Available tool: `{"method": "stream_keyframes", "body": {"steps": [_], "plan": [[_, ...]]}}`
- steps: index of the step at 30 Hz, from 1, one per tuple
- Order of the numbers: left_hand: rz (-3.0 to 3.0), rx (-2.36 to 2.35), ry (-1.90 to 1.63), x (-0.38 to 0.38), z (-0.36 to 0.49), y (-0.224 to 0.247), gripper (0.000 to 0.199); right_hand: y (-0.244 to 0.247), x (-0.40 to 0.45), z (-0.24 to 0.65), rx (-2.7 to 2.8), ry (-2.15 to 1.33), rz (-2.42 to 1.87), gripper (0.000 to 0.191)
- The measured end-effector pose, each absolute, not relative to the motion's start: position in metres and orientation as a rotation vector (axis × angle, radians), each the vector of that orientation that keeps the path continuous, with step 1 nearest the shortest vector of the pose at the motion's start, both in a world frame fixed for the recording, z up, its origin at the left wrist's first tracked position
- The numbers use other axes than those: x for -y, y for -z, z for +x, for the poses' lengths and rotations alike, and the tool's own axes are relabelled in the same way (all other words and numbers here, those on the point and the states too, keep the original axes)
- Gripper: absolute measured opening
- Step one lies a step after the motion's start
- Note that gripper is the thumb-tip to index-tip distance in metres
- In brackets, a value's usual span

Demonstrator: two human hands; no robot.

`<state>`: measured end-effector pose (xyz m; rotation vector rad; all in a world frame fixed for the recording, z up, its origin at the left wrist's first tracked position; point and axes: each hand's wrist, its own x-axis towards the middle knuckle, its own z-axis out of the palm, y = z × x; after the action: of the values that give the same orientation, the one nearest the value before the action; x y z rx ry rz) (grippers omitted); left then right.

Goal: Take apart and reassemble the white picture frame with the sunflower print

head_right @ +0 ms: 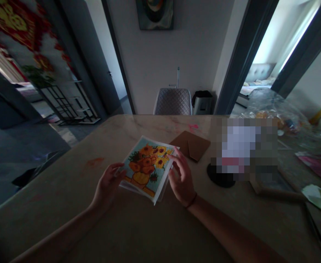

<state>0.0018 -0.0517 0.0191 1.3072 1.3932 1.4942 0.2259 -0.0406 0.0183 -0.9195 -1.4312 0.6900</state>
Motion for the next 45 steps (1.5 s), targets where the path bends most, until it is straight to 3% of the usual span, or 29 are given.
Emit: {"method": "stream_keyframes", "body": {"steps": [3, 5, 9, 12, 29, 37, 45], "plan": [[1.295, -1.395, -1.511, 0.052, 0.002, -0.021, 0.04, -0.015, 0.029, 0.225, 1.031, -0.989, -0.988, 0.059], [1.306, -1.425, -1.535, 0.052, 0.002, -0.022, 0.038, -0.013, 0.023, 0.226, 0.858, -1.195, -1.035, 0.067], [1.399, -1.594, -1.606, 0.054, 0.002, -0.023, 0.025, -0.01, 0.022, 0.225, 0.912, -1.49, -0.996, 0.035], [1.525, -1.62, -1.616, 0.056, 0.001, -0.021, 0.017, -0.012, 0.027, 0.222, 1.04, -1.526, -0.996, 0.026], [2.31, -1.674, -1.44, 0.066, -0.004, -0.01, 0.038, -0.003, 0.021, 0.229, 0.934, -1.622, -0.838, 0.027], [2.497, -1.611, -1.561, 0.074, 0.003, -0.014, 0.057, -0.003, 0.023, 0.229, 1.012, -1.627, -0.805, 0.019], [2.609, -1.759, -1.537, 0.079, 0.006, -0.011, 0.066, -0.005, 0.024, 0.222, 0.925, -1.526, -0.925, 0.034]]}}
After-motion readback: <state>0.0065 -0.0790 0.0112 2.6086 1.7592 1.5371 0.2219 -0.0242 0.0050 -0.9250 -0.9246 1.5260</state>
